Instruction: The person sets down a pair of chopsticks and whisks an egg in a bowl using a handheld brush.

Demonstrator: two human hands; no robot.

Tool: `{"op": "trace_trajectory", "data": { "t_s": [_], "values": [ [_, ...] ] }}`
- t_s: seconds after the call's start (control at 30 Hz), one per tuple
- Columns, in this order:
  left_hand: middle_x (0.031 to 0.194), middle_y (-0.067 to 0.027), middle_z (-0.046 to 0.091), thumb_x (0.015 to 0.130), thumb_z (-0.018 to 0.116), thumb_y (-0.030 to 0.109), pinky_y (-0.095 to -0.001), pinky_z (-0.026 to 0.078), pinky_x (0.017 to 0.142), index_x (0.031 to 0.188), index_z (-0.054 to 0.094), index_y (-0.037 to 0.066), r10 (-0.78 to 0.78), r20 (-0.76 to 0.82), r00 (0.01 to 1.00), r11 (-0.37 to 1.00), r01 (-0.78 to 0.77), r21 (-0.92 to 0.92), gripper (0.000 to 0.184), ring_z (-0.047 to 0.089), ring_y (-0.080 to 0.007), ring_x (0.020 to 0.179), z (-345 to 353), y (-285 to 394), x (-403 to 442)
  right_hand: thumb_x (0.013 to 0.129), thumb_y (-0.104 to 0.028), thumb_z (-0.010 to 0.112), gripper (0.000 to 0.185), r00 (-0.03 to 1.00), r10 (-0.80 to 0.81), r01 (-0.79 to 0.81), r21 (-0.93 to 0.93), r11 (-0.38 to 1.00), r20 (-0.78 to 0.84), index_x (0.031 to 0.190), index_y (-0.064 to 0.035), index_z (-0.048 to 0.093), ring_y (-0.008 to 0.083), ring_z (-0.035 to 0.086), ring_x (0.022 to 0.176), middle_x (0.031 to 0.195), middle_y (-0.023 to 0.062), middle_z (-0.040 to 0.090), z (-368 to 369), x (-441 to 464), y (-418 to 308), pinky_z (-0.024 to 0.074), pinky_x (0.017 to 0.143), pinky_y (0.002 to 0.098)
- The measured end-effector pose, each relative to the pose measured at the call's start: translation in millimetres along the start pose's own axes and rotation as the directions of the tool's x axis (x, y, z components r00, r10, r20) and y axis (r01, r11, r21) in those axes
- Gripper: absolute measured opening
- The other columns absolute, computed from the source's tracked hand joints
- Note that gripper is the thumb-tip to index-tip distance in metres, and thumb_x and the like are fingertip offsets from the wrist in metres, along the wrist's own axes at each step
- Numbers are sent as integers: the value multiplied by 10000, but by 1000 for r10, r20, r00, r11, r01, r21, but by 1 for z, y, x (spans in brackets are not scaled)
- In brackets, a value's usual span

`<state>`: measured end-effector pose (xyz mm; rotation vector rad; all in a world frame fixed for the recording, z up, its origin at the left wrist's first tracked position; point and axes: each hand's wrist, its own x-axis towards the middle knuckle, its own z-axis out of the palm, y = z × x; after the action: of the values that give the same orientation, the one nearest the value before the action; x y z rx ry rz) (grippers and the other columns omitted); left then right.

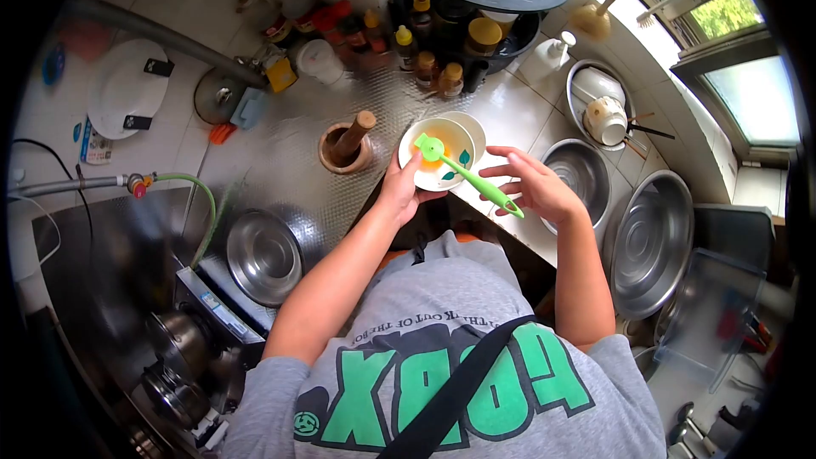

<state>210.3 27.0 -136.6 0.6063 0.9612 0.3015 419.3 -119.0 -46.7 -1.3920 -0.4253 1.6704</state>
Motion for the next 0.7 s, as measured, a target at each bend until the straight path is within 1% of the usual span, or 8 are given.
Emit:
{"op": "trace_trajectory", "data": {
  "t_s": [0.1, 0.17, 0.2, 0.23, 0.3, 0.43, 0.53, 0.7],
  "values": [
    [1336, -115, 563, 1047, 499, 305, -483, 640, 740, 1448, 355, 219, -21, -36, 999, 999, 19, -49, 434, 652, -303, 1123, -12, -3, -15, 1050, -433, 450, 516, 999, 48, -43, 173, 984, -21, 1428, -82, 452, 249, 680, 974, 1287, 166, 599, -19, 16, 14, 587, 774, 396],
    [1330, -113, 572, 1042, 511, 299, -496, 636, 750, 1451, 356, 220, -24, -47, 999, 997, 20, -79, 445, 651, -302, 1127, -20, -5, -27, 1018, -384, 553, 498, 905, 0, -15, -32, 999, -425, 1333, -6, 476, 226, 680, 921, 1172, 178, 618, -28, 57, 53, 589, 710, 362],
    [1335, -117, 570, 1036, 525, 289, -506, 633, 754, 1449, 358, 211, -22, -48, 999, 994, 17, -105, 453, 645, -307, 1138, -27, -7, -34, 982, -326, 623, 510, 866, -47, -41, -165, 985, -498, 1306, 22, 441, 228, 690, 870, 1116, 197, 618, -37, 77, 74, 592, 679, 346],
    [1342, -121, 566, 1033, 532, 282, -518, 631, 756, 1445, 368, 200, -25, -69, 997, 995, 18, -101, 451, 639, -311, 1148, -35, -9, -41, 971, -271, 633, 554, 849, -38, -72, -187, 980, -527, 1344, 52, 381, 228, 698, 807, 1110, 217, 612, -29, 90, 82, 594, 656, 327],
    [1339, -128, 567, 1032, 534, 276, -522, 631, 753, 1437, 381, 198, -2, -110, 994, 990, -14, -139, 441, 639, -315, 1143, -49, -12, -59, 968, -212, 609, 553, 872, 24, -94, -120, 988, -489, 1366, 59, 338, 235, 705, 793, 1078, 217, 626, -16, 108, 88, 596, 652, 325],
    [1323, -149, 574, 1029, 539, 267, -527, 632, 748, 1430, 393, 171, 35, -252, 967, 970, -93, -224, 438, 639, -328, 1140, -82, -24, -94, 952, -111, 555, 472, 889, -35, -2, -81, 997, -456, 1347, 63, 363, 246, 712, 752, 982, 208, 648, -12, 132, 105, 598, 644, 334],
    [1299, -149, 595, 1023, 547, 286, -487, 650, 692, 1426, 400, 141, 71, -317, 946, 944, -166, -285, 453, 675, -336, 1071, -109, -35, -121, 943, -55, 523, 414, 885, -91, 29, -141, 990, -456, 1317, 68, 396, 243, 706, 687, 901, 197, 660, -15, 132, 113, 595, 626, 330],
    [1302, -151, 591, 1016, 559, 288, -491, 653, 682, 1419, 413, 135, 127, -465, 876, 853, -336, -400, 456, 686, -331, 1047, -147, -52, -167, 935, -41, 531, 369, 885, -141, 5, -293, 956, -443, 1277, 72, 445, 239, 702, 671, 937, 208, 681, -13, 119, 122, 596, 600, 321]
  ]
}}
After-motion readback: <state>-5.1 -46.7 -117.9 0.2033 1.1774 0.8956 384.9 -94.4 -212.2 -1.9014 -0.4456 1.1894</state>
